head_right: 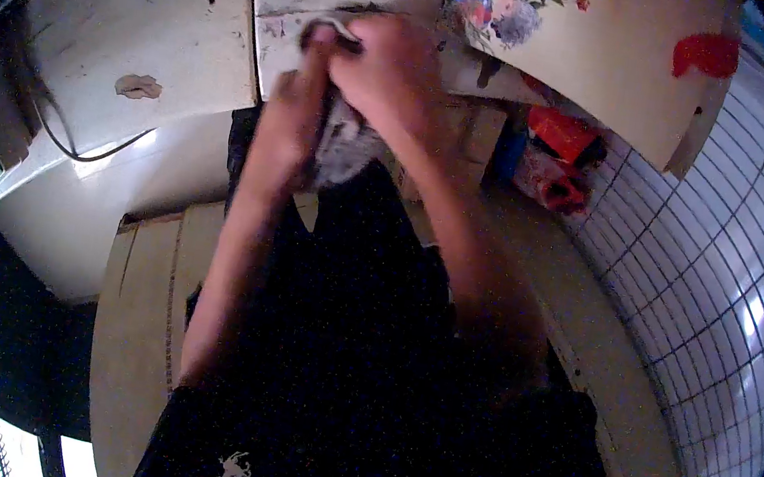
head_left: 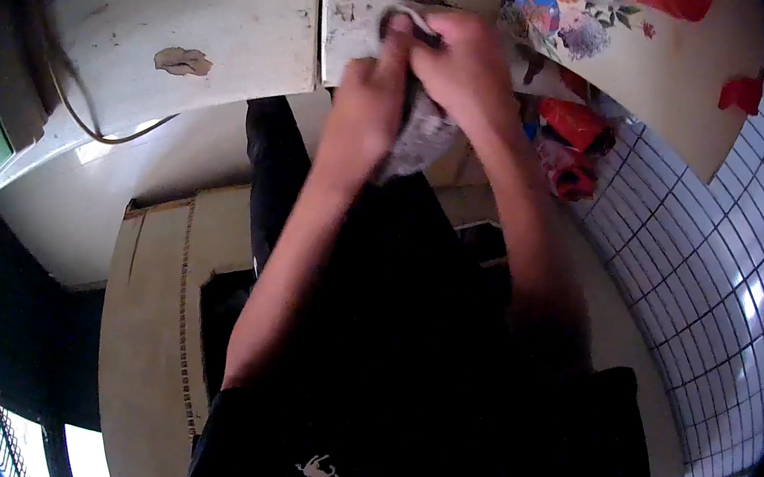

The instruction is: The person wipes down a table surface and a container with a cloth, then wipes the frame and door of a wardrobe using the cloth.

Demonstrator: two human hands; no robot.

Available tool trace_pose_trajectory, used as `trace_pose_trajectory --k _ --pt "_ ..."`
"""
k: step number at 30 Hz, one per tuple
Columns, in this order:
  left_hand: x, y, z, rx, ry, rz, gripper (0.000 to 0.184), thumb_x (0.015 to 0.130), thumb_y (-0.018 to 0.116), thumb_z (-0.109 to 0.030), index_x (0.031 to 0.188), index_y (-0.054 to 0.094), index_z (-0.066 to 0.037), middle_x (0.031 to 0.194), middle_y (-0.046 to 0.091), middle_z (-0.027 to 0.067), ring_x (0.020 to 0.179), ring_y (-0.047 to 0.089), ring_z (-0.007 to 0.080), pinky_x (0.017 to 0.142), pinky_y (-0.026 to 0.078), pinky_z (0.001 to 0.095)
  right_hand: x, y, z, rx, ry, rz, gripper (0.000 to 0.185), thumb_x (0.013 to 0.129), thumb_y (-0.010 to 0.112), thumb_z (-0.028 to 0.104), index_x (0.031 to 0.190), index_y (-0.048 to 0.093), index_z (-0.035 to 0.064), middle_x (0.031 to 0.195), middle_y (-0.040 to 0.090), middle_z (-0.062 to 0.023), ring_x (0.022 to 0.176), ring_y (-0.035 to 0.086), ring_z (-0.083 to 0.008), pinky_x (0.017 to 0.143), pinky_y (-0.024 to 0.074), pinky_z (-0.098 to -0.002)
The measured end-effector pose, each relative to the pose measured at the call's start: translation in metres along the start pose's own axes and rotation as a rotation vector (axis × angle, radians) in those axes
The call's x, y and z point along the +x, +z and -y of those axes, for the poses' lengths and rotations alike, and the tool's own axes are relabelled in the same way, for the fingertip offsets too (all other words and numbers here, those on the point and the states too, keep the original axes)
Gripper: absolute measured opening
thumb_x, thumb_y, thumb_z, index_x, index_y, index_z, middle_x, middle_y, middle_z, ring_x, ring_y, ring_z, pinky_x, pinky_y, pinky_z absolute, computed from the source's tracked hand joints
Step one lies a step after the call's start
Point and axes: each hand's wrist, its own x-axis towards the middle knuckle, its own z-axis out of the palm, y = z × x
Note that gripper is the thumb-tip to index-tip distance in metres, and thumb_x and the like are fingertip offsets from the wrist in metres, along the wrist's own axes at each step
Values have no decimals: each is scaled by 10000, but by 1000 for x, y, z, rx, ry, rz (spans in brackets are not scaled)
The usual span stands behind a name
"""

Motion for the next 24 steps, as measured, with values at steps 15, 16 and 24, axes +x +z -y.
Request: trace_pose_trajectory --k 15,16,24 --pt "22 -24 -2 340 487 111 292 852 498 -140 1047 516 77 745 570 266 739 583 440 641 475 487 10 -2 15 -25 -156 -39 214 816 648 197 910 660 5 740 612 -219 663 598 -373 620 472 -406" --pt "22 -20 2 435 658 88 277 854 503 -149 1021 532 70 758 577 260 756 583 442 653 474 490 9 -2 10 -21 -169 -36 214 816 648 197 910 660 5 740 612 -219 663 598 -373 620 472 -406" --pt "2 -12 -29 287 277 -17 290 922 436 -166 1037 536 81 763 575 269 742 586 449 627 465 512 5 -3 1 26 -123 -50 215 817 656 180 923 656 -7 725 629 -197 601 600 -273 589 454 -365"
